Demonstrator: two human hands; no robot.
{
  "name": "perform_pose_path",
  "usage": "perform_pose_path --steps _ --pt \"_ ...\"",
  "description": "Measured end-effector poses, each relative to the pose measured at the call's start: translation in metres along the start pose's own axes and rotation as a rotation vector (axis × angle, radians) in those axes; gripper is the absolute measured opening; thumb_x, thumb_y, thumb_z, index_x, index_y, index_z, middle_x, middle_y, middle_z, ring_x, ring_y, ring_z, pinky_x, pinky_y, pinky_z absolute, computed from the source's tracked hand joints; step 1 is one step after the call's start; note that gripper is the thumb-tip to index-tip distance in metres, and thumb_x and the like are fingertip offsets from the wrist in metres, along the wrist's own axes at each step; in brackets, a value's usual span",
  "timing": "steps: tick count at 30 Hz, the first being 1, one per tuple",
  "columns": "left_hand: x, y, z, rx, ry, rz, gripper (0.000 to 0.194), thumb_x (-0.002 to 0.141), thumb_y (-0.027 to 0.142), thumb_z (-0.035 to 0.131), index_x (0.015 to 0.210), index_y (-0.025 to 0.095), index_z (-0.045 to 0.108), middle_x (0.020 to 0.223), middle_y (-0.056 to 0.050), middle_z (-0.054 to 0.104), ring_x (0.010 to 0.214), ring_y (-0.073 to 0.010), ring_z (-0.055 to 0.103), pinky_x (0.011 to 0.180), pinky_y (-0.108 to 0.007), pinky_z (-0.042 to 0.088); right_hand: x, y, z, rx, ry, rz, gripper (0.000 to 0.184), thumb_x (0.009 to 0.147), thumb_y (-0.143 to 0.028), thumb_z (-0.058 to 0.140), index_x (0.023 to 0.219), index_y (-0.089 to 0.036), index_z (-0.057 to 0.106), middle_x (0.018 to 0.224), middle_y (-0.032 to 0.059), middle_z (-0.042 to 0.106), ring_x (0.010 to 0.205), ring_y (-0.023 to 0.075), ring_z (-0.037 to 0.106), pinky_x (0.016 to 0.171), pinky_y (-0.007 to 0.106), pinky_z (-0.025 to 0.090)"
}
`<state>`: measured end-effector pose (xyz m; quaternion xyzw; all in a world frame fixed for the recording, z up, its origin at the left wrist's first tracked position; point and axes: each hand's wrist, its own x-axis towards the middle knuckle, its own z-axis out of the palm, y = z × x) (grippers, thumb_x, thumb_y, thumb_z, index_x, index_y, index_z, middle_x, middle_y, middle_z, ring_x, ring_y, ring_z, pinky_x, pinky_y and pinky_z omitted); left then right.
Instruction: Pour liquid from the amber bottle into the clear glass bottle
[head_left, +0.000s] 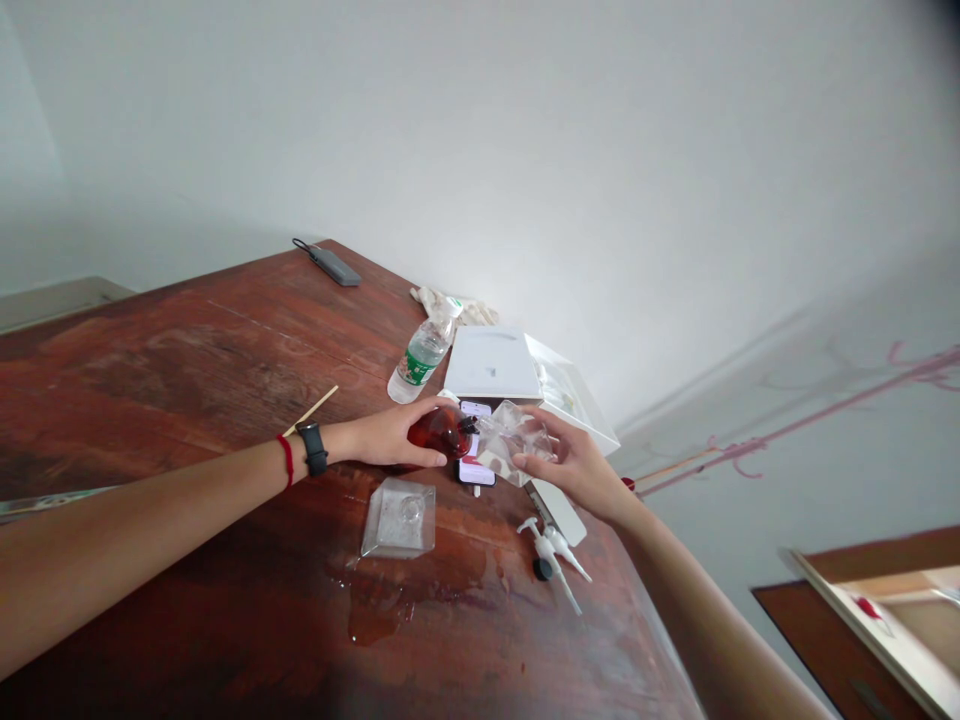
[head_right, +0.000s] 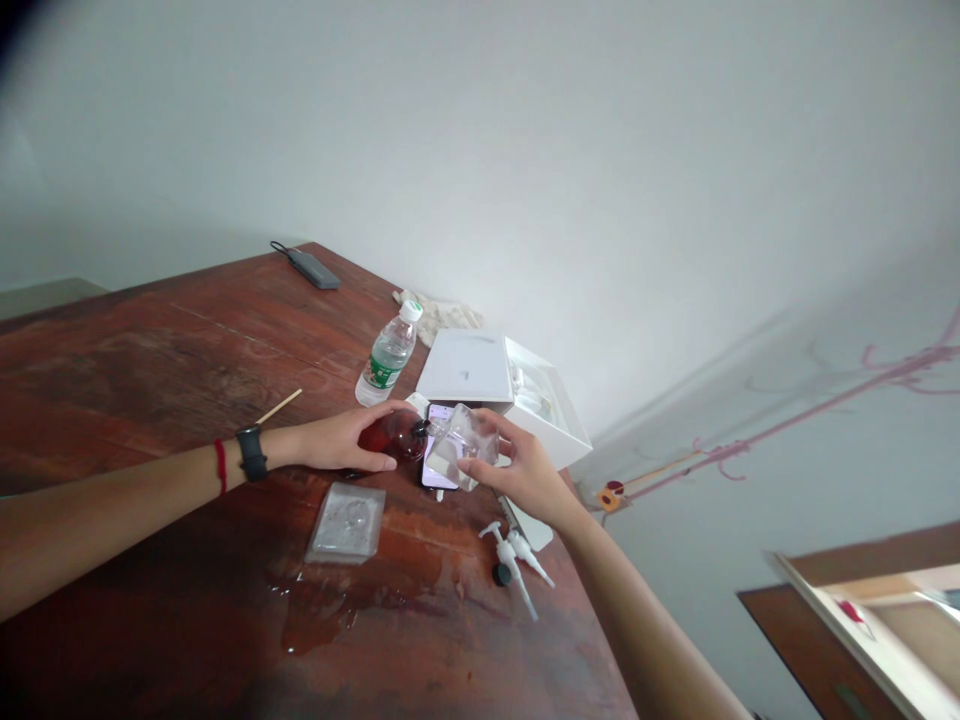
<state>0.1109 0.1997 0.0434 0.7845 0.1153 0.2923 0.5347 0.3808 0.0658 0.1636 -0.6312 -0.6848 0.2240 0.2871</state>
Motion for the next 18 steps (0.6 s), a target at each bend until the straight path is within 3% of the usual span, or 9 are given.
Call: perform_pose_path --steps 18 --pt "0.0 0.0027 0.0008 0.023 0.017 0.023 0.073 0.085 0.037 0.085 0.149 0.025 0.053 0.144 -0.012 0.072 0.13 -0.0328 0.071 0.116 -0.047 0.051 0.0018 -0.0004 -0.0038 -0.001 -0.023 0.042 0.072 0.08 -0.053 0.09 0.141 -0.022 0.07 0.115 0.0076 0.07 0.1 0.0251 0.068 0.102 0.049 0.061"
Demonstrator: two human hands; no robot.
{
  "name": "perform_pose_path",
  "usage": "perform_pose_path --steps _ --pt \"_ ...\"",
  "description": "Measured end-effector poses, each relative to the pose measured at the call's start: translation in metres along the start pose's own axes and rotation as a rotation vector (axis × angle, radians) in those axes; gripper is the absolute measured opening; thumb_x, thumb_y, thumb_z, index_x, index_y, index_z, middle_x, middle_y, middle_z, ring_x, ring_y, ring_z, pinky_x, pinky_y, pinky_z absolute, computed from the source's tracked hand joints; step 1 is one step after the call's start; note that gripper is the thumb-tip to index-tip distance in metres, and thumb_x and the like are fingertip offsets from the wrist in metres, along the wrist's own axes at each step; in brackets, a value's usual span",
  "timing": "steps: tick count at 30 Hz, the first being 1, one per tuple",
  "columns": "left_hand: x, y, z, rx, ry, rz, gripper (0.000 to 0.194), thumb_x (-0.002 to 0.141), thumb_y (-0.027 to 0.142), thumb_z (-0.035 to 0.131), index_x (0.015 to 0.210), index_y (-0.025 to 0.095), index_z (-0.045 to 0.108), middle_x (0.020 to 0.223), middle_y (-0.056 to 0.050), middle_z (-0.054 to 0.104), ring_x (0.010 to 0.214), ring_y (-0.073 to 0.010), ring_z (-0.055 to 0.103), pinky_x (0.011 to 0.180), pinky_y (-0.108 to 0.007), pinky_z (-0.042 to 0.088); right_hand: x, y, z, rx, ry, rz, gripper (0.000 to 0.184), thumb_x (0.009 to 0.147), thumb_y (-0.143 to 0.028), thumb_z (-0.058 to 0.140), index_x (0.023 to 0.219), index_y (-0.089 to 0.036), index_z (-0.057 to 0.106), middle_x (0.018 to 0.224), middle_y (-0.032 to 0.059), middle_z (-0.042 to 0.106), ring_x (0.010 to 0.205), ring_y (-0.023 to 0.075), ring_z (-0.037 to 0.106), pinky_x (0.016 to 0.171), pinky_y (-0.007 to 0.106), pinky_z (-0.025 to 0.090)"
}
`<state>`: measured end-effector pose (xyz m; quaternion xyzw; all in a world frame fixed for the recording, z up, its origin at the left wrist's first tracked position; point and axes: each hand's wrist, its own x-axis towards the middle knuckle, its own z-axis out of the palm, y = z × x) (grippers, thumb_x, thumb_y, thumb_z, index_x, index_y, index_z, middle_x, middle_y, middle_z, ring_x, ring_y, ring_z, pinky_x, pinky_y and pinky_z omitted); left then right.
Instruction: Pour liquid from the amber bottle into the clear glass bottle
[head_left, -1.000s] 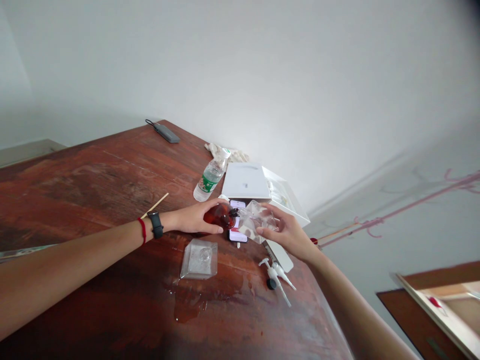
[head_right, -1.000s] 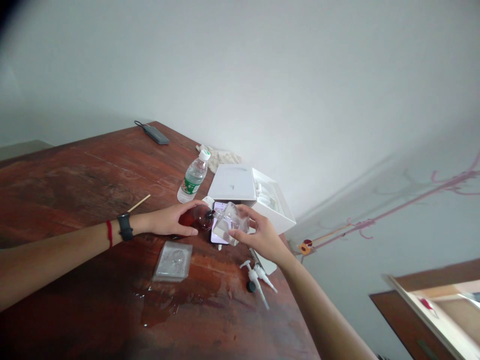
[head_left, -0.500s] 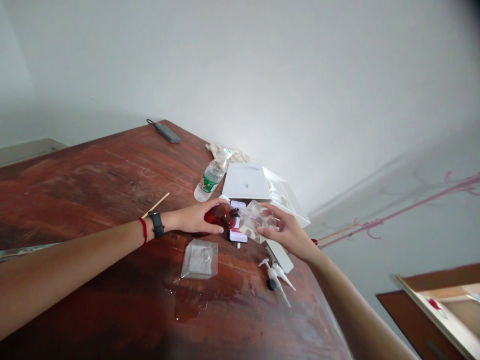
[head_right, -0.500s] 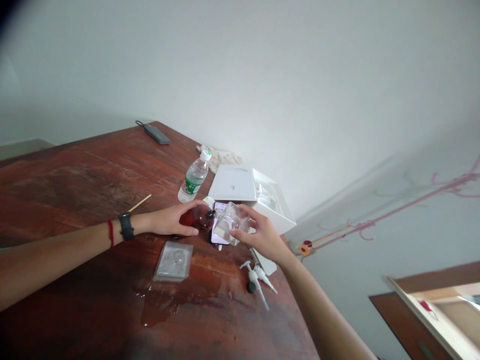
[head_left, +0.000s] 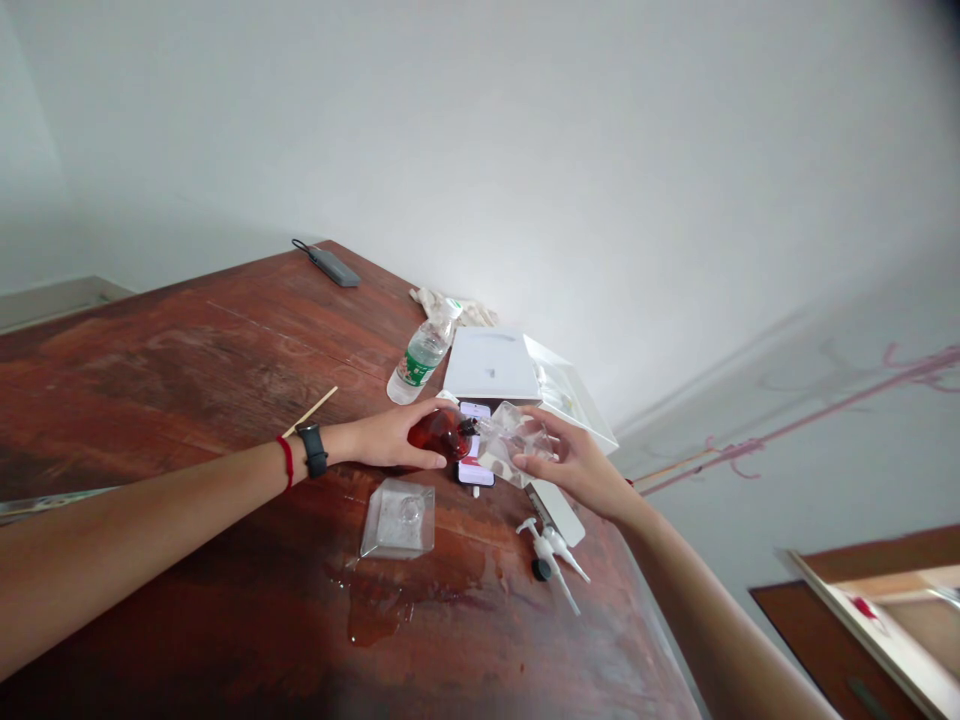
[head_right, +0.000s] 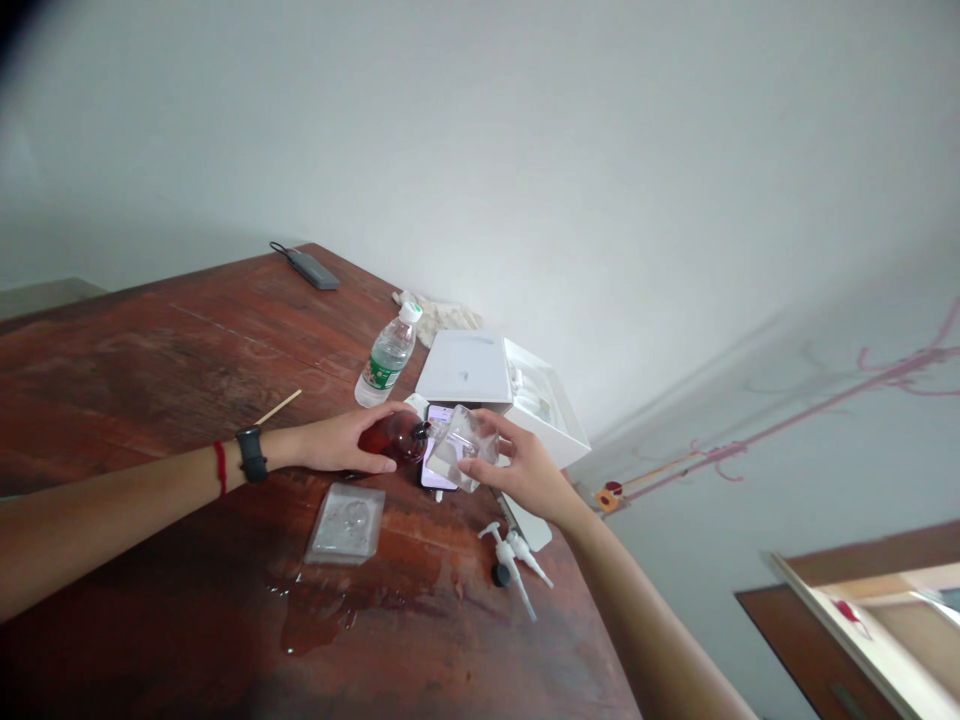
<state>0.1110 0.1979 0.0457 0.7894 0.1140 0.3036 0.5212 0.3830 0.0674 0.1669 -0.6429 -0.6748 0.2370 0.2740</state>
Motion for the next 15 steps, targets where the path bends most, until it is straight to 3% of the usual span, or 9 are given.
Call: perform_pose_path --steps 15 --pt "-0.0008 0.0021 -0.0004 0.016 -0.005 0.002 0.077 0.084 0.039 0.085 0.151 0.025 0.051 0.147 -0.012 0.071 0.132 -0.0334 0.07 0.117 -0.049 0.05 -0.0011 0.0004 -0.0023 0.013 -0.004 0.007 0.074 0.078 -0.052 0.092 0.142 -0.021 0.07 0.115 0.0069 0.071 0.104 0.0259 0.07 0.11 0.052 0.058"
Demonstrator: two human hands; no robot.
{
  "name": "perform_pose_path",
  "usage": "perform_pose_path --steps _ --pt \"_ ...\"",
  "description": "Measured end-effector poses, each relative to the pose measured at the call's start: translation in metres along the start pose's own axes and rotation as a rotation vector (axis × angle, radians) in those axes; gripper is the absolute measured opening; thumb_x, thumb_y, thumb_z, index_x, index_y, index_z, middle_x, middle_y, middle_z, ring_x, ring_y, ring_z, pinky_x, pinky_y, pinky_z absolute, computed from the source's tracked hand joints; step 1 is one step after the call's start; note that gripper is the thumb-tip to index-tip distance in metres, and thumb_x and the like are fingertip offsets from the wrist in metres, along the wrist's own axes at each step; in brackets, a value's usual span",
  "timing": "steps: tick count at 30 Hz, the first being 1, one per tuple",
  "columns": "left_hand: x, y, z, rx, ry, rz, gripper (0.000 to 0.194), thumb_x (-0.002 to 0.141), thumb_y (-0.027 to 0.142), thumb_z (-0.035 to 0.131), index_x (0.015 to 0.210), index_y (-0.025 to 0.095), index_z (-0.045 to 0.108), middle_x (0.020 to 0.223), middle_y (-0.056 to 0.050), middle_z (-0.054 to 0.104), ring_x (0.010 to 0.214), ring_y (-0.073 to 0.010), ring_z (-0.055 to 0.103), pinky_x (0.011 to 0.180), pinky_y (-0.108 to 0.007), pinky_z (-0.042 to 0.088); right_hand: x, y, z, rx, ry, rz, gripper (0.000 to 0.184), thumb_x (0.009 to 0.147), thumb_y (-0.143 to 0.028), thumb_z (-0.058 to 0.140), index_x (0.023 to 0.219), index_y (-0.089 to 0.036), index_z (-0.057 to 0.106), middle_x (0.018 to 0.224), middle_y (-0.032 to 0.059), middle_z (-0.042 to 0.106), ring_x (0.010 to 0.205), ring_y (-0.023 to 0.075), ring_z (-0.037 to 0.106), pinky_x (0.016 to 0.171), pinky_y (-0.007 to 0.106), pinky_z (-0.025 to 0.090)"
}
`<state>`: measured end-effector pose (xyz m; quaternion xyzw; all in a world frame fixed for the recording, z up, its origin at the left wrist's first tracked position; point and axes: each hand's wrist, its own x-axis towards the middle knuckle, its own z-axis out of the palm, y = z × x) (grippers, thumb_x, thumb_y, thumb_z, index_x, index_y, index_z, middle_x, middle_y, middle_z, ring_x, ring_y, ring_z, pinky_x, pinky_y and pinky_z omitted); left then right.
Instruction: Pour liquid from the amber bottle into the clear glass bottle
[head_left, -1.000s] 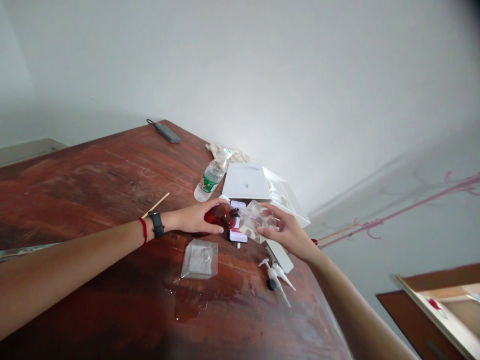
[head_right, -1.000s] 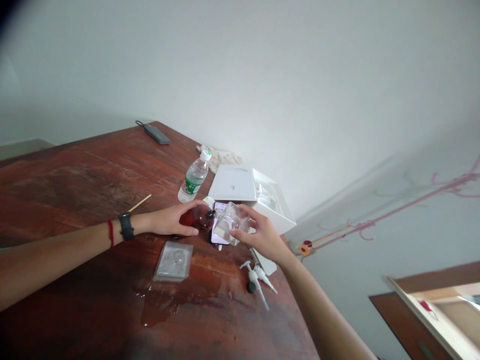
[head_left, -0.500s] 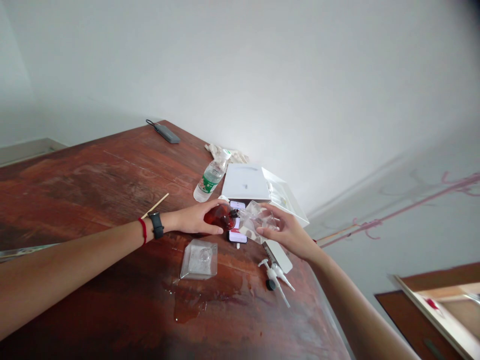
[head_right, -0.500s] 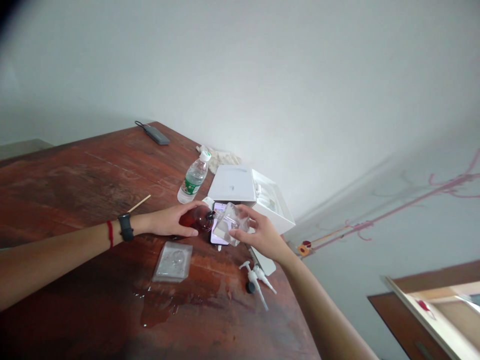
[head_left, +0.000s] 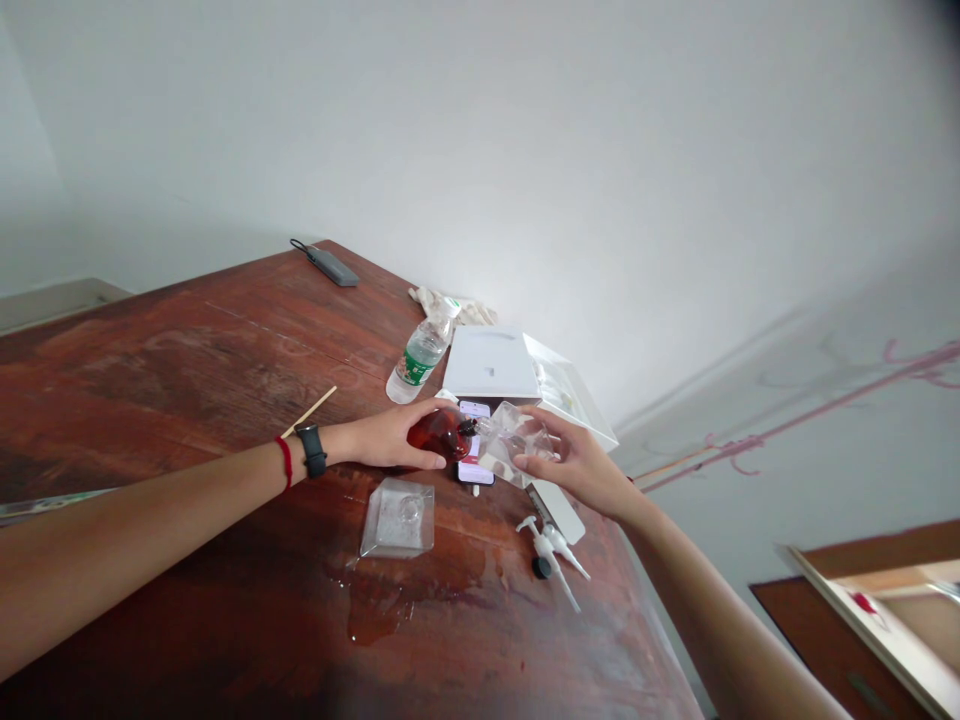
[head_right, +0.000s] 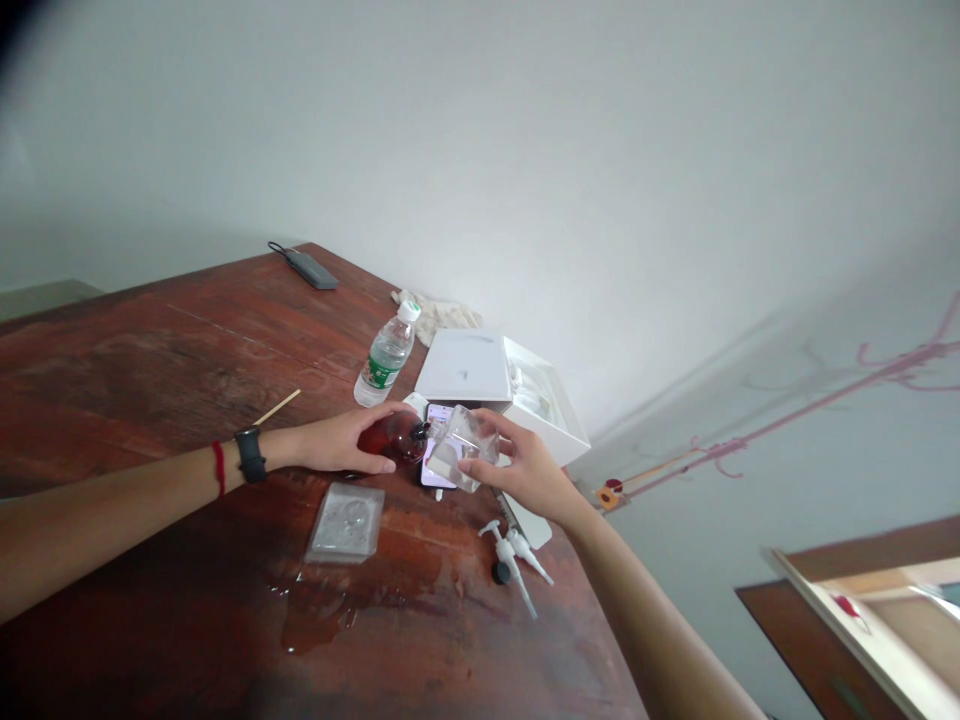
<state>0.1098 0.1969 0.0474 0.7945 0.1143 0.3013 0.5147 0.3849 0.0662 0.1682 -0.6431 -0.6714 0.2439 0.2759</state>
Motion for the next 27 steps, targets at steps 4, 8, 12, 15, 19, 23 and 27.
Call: perform_pose_path --steps 4,8,12,15,19,23,27 --pt "0.0 0.0 0.001 -0.006 -0.005 0.007 0.076 0.084 0.039 0.085 0.151 0.025 0.051 0.146 -0.012 0.072 0.13 -0.0328 0.071 0.117 -0.048 0.051 0.0 -0.004 -0.001 -0.011 -0.027 0.009 0.071 0.08 -0.053 0.091 0.14 -0.022 0.071 0.114 0.0064 0.071 0.102 0.0259 0.07 0.108 0.051 0.059" --pt "0.0 0.0 0.001 -0.008 -0.009 0.012 0.076 0.085 0.038 0.084 0.152 0.025 0.05 0.146 -0.012 0.072 0.132 -0.0326 0.07 0.118 -0.049 0.05 0.0 -0.007 -0.003 -0.021 -0.047 0.006 0.068 0.082 -0.051 0.089 0.14 -0.023 0.071 0.117 0.0067 0.071 0.105 0.0266 0.07 0.108 0.051 0.058" --pt "-0.001 -0.001 0.001 0.002 0.001 0.014 0.079 0.085 0.038 0.085 0.153 0.024 0.049 0.151 -0.013 0.069 0.138 -0.0339 0.067 0.122 -0.049 0.047 -0.001 -0.008 -0.003 -0.031 -0.046 0.003 0.069 0.081 -0.051 0.09 0.14 -0.023 0.07 0.115 0.0064 0.072 0.106 0.0265 0.07 0.108 0.05 0.058" --pt "0.0 -0.001 0.001 0.007 -0.001 0.017 0.079 0.085 0.037 0.086 0.153 0.025 0.049 0.151 -0.012 0.069 0.136 -0.0334 0.068 0.122 -0.05 0.047 -0.001 -0.008 -0.003 -0.041 -0.047 0.001 0.069 0.081 -0.052 0.089 0.14 -0.022 0.07 0.115 0.0065 0.072 0.104 0.0257 0.07 0.106 0.049 0.059" --pt "-0.001 0.0 0.002 0.012 0.005 0.022 0.078 0.085 0.037 0.085 0.154 0.024 0.049 0.151 -0.013 0.069 0.136 -0.0332 0.068 0.122 -0.051 0.047 0.0 -0.008 -0.004 -0.063 -0.046 0.002 0.07 0.082 -0.052 0.089 0.141 -0.022 0.07 0.115 0.0067 0.072 0.102 0.0251 0.071 0.103 0.047 0.06" --pt "-0.001 0.0 0.002 0.011 0.003 0.024 0.079 0.086 0.035 0.086 0.155 0.025 0.049 0.15 -0.013 0.069 0.135 -0.0336 0.069 0.121 -0.052 0.048 0.0 -0.009 -0.006 -0.099 -0.064 -0.001 0.069 0.084 -0.053 0.088 0.143 -0.022 0.069 0.117 0.0074 0.073 0.103 0.0256 0.072 0.099 0.045 0.062" --pt "-0.001 0.0 0.002 0.009 0.006 0.029 0.077 0.086 0.034 0.086 0.154 0.025 0.05 0.15 -0.013 0.07 0.135 -0.0339 0.069 0.12 -0.052 0.049 -0.001 -0.011 -0.007 -0.119 -0.061 0.001 0.069 0.084 -0.054 0.087 0.143 -0.023 0.069 0.117 0.0072 0.073 0.104 0.026 0.072 0.099 0.045 0.062"
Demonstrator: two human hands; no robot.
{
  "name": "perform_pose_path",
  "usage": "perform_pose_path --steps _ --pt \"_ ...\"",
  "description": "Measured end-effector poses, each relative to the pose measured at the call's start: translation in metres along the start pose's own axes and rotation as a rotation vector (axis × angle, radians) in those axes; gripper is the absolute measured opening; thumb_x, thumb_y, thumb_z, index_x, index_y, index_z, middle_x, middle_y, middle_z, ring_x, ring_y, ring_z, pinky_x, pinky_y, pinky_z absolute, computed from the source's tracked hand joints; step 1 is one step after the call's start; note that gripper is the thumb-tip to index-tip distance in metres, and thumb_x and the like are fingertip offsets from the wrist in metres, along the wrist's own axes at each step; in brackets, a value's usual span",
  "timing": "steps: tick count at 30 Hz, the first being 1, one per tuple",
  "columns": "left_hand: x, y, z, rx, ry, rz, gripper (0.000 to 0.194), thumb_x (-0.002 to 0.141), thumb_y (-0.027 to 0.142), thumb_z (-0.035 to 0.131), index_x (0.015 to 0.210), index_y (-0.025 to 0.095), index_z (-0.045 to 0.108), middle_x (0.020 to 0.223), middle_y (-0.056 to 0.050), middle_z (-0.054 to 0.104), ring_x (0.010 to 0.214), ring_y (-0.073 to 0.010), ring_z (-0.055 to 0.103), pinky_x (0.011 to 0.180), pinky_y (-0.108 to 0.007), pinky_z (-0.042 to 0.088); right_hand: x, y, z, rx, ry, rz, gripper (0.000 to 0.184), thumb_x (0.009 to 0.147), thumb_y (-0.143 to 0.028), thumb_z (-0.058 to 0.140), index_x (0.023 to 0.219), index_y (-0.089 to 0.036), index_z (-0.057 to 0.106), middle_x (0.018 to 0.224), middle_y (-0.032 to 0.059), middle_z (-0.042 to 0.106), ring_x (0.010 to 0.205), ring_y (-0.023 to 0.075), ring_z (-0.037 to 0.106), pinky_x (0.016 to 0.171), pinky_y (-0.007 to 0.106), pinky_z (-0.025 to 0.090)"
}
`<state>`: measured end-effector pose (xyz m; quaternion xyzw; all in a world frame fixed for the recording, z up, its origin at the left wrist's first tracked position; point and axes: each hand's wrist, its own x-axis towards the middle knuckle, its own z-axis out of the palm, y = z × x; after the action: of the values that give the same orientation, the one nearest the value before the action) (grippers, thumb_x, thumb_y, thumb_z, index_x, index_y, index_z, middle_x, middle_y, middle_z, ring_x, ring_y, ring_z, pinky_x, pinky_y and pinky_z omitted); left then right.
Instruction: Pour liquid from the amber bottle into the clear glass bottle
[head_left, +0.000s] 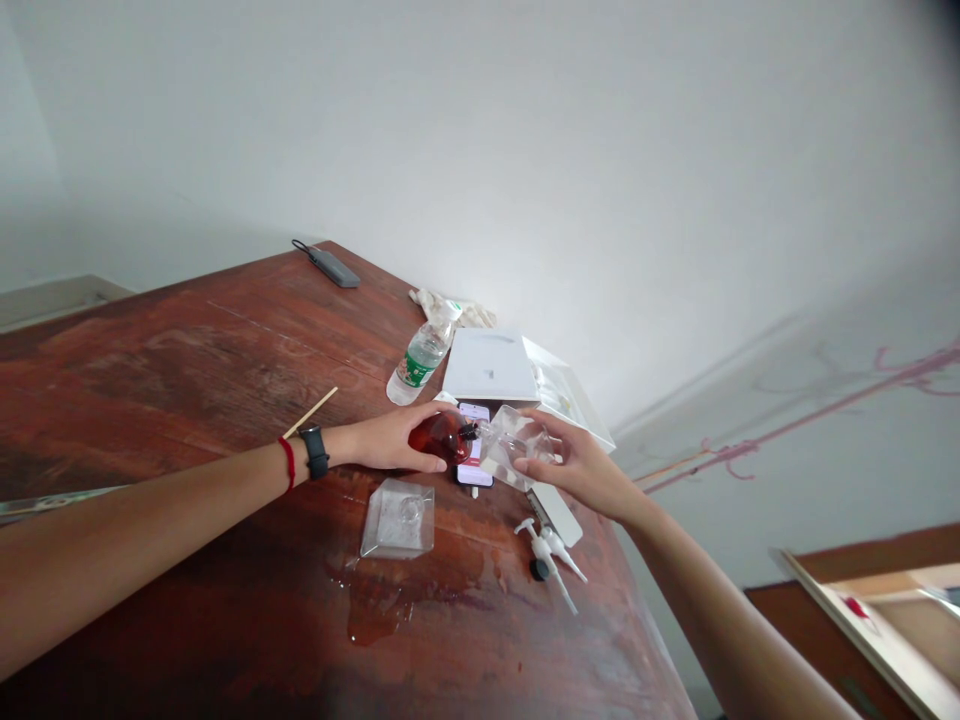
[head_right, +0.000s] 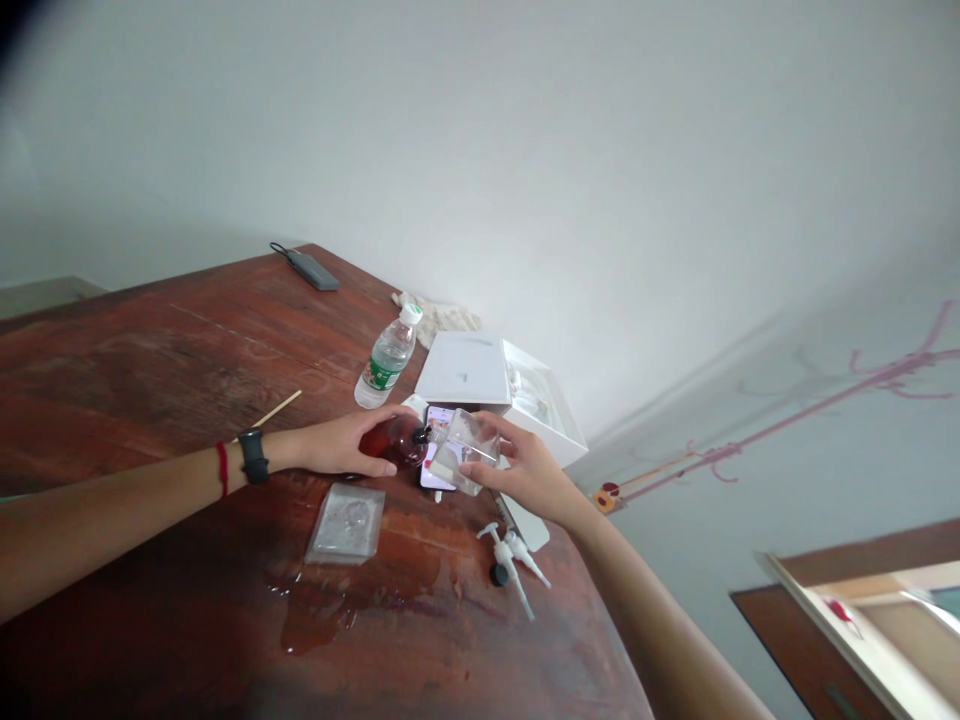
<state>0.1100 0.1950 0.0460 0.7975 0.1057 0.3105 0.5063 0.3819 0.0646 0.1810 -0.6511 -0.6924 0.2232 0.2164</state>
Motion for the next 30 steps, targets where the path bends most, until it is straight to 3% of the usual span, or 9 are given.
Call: perform_pose_path --steps 12,20,30 --pt "0.0009 -0.0001 0.0009 -0.005 0.002 0.025 0.075 0.085 0.034 0.086 0.151 0.023 0.052 0.148 -0.013 0.07 0.136 -0.0337 0.068 0.122 -0.052 0.048 -0.0006 -0.0061 -0.0024 -0.025 -0.012 0.041 0.072 0.083 -0.054 0.088 0.145 -0.023 0.067 0.117 0.0079 0.073 0.096 0.0245 0.072 0.089 0.042 0.063" --pt "0.0007 0.0029 0.0003 -0.001 -0.003 0.022 0.074 0.085 0.034 0.086 0.15 0.023 0.052 0.143 -0.012 0.074 0.132 -0.0334 0.071 0.12 -0.052 0.05 -0.0014 -0.0042 -0.0015 -0.031 -0.003 0.035 0.072 0.083 -0.056 0.087 0.145 -0.024 0.068 0.119 0.0077 0.074 0.097 0.0257 0.073 0.094 0.046 0.063" --pt "0.0007 0.0037 0.0 0.014 -0.004 0.028 0.072 0.085 0.035 0.086 0.148 0.023 0.053 0.143 -0.012 0.073 0.13 -0.0332 0.071 0.119 -0.051 0.051 -0.0013 -0.0048 -0.0033 -0.034 -0.009 0.034 0.072 0.083 -0.056 0.088 0.146 -0.025 0.068 0.118 0.0073 0.075 0.092 0.0242 0.074 0.087 0.043 0.065"
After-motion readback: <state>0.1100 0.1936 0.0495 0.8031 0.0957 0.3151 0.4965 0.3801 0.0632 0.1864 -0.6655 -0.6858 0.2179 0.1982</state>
